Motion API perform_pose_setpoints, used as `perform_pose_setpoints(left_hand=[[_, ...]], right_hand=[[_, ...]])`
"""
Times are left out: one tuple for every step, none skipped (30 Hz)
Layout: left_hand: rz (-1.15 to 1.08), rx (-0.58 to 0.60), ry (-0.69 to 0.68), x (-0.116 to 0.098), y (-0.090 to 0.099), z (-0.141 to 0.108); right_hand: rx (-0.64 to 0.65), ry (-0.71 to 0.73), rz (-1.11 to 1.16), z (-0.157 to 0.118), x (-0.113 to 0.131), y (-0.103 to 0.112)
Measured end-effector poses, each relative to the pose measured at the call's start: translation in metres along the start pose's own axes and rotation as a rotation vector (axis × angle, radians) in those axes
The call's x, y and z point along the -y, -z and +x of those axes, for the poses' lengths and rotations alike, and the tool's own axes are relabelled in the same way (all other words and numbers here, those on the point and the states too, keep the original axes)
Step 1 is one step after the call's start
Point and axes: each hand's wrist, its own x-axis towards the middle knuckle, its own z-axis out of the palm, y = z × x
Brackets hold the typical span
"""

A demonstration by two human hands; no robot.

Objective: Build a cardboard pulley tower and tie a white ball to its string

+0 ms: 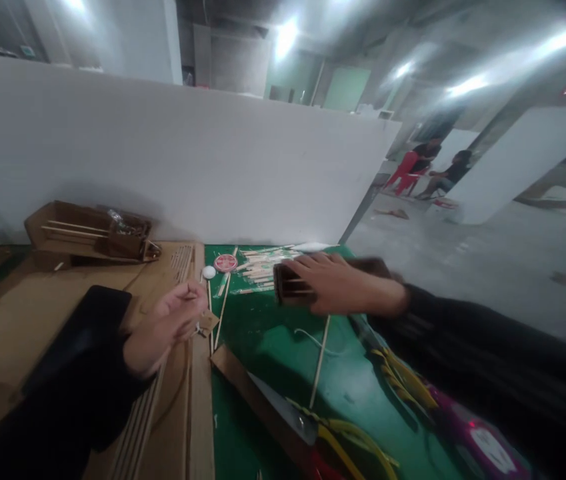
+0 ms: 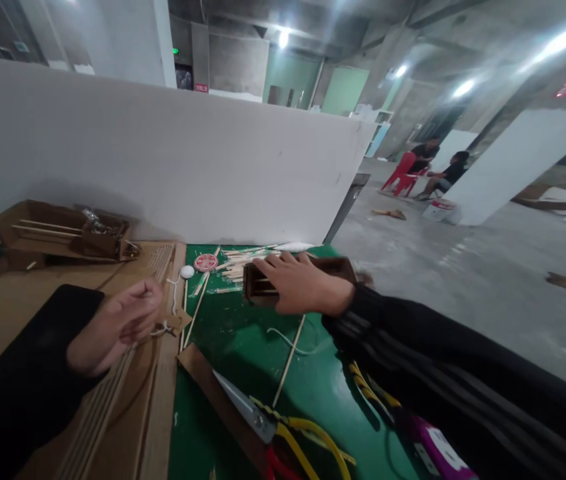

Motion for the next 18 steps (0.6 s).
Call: perform_pose_setpoints(left_hand=[[0.03, 0.018, 0.012, 0.004, 0.0, 0.002], [0.065, 0.043, 0.04, 0.01, -0.001, 0.003], [0.093, 0.072, 0.066, 0.015, -0.002, 0.004], [0.115, 0.118, 0.083, 0.022, -0.004, 0.005], [0.118, 0.16, 0.091, 0.028, -0.007, 0.005], [0.121, 0.202, 0.093, 0.034, -0.01, 0.004], [0.128, 0.267, 0.113, 0.04, -0.013, 0.004], [0.118, 0.297, 0.124, 0.047, -0.016, 0.003], [0.105, 0.313, 0.127, 0.053, -0.019, 0.002], [0.1, 0.331, 0.146, 0.059, -0.021, 0.001], [0.09, 0.329, 0.162, 0.065, -0.022, 0.001], [0.081, 0.328, 0.193, 0.071, -0.022, 0.001], [0.072, 0.319, 0.208, 0.077, -0.022, 0.001], [0.076, 0.301, 0.217, 0.082, -0.021, 0.002], [0.083, 0.294, 0.252, 0.086, -0.02, 0.002], [0.083, 0.291, 0.281, 0.09, -0.019, 0.003], [0.08, 0.283, 0.286, 0.092, -0.018, 0.003], [0.069, 0.28, 0.288, 0.094, -0.017, 0.003]], right_hand=[[0.005, 0.074, -0.088, 0.013, -0.004, 0.003], [-0.003, 0.125, -0.173, 0.025, -0.004, 0.003], [-0.029, 0.144, -0.244, 0.035, -0.001, -0.001], [-0.046, 0.151, -0.29, 0.042, 0.006, -0.007], [-0.043, 0.151, -0.296, 0.048, 0.014, -0.015], [-0.029, 0.16, -0.3, 0.05, 0.025, -0.025], [-0.01, 0.158, -0.351, 0.051, 0.035, -0.035], [0.001, 0.144, -0.412, 0.05, 0.045, -0.045], [0.003, 0.136, -0.427, 0.047, 0.053, -0.054], [0.002, 0.126, -0.448, 0.044, 0.06, -0.061], [-0.012, 0.127, -0.479, 0.04, 0.065, -0.067], [-0.022, 0.136, -0.485, 0.037, 0.069, -0.072], [-0.035, 0.146, -0.486, 0.033, 0.071, -0.077], [-0.059, 0.156, -0.473, 0.03, 0.073, -0.08], [-0.075, 0.162, -0.457, 0.028, 0.073, -0.083], [-0.079, 0.167, -0.45, 0.026, 0.074, -0.085], [-0.074, 0.173, -0.452, 0.025, 0.074, -0.088], [-0.058, 0.18, -0.466, 0.024, 0.074, -0.09]])
